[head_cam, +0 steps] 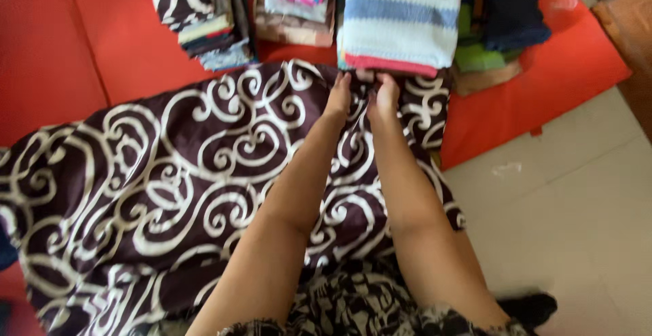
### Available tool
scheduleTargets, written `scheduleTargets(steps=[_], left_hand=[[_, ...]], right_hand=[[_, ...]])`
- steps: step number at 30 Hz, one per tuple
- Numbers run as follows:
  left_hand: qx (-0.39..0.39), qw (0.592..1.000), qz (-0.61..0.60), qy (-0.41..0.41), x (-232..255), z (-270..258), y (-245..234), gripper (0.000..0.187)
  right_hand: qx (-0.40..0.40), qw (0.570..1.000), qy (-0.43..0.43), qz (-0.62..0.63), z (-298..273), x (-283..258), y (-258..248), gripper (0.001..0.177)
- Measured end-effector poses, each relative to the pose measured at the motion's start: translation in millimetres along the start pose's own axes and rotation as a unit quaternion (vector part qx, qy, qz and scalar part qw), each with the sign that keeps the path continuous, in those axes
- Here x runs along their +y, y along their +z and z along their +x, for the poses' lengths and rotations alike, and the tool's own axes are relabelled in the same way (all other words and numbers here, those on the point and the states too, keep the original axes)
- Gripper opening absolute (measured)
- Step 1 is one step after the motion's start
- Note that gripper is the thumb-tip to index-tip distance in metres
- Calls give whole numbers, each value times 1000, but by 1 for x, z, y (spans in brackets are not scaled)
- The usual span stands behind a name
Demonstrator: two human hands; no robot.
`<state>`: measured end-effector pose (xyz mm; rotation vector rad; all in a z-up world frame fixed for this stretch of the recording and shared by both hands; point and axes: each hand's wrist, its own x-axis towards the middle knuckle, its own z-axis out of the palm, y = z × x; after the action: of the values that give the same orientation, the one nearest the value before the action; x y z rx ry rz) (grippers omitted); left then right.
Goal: The person folds a patterned brown and white bedsheet on a red surface, smoothing and aligning edges before rolling it into a compact bundle. They then fold a blue cloth into a small rectangle and place it aside.
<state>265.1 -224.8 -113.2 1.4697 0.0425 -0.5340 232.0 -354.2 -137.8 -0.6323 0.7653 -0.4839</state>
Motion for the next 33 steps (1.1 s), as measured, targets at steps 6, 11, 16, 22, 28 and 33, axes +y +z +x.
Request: scheduleTargets(steps=[6,11,16,22,28,33], left_hand=[[-13,992,-86,96,-32,45,16,57],[-36,986,-92,133,-13,63,11,66],[-11,956,239,167,16,-3,-5,83],[-101,806,511,282,20,-171,-31,80],[-316,719,589,190,27,-283,-66,92],[-351,668,647,109,40,-340,-70,111]], right_hand=[[-136,989,39,45,6,1,16,26],[-182,982,-33,40,39,20,13,35],[-197,945,-100,-241,37,31,-6,87],[-82,630,-532,-560,-43,12,-25,67],[-200,501,-367,-758,-123,-1,-6,17],[-348,404,-146,-833,-216,-35,-13,80]])
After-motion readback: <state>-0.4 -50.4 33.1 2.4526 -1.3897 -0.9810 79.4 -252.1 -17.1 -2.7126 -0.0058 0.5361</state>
